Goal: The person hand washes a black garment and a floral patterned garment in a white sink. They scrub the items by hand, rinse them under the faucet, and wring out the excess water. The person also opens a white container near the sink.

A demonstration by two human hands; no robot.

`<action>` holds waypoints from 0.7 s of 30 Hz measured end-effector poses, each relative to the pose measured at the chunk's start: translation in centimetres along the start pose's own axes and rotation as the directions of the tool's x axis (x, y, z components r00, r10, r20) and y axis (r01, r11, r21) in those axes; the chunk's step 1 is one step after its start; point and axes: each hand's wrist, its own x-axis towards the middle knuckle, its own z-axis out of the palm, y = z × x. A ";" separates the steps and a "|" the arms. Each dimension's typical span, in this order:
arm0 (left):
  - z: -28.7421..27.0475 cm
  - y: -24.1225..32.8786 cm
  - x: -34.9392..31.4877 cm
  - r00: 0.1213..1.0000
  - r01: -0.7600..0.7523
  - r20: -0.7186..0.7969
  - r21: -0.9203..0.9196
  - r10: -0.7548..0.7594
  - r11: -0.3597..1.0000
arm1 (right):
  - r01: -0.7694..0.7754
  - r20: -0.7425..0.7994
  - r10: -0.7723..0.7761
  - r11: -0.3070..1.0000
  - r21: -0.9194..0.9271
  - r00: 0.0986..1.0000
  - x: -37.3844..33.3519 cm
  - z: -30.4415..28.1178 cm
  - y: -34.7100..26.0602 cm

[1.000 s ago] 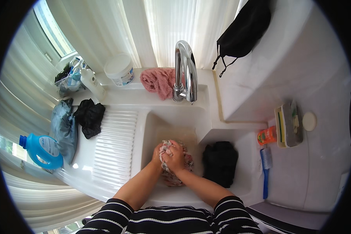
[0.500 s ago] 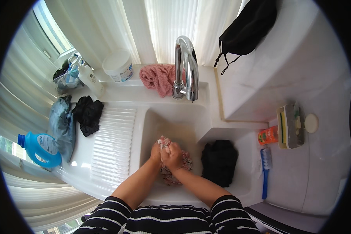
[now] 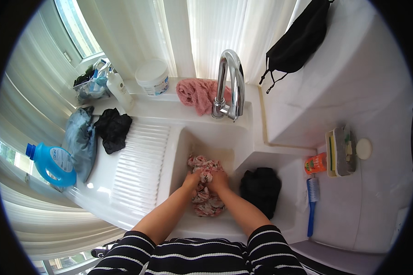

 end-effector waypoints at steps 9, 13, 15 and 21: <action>-1.2 1.4 -5.0 0.834 0.431 0.479 -0.253 -0.274 0.866 | 0.084 -0.063 -0.154 0.135 0.987 0.986 -6.7 -11.0 -6.2; 0.7 0.9 -3.2 0.661 0.338 0.740 -0.441 0.124 0.831 | -0.040 -0.007 -0.223 -0.203 0.978 0.975 -9.0 -14.1 -8.1; 2.5 2.5 -4.5 0.617 0.314 0.735 -0.557 0.280 0.769 | -0.118 0.025 -0.293 -0.304 0.945 0.956 -8.7 -14.3 -7.1; 1.5 4.3 -8.7 0.743 0.164 0.607 -0.574 0.283 0.802 | 0.033 -0.047 -0.102 -0.134 0.990 0.994 -6.9 -14.3 -2.3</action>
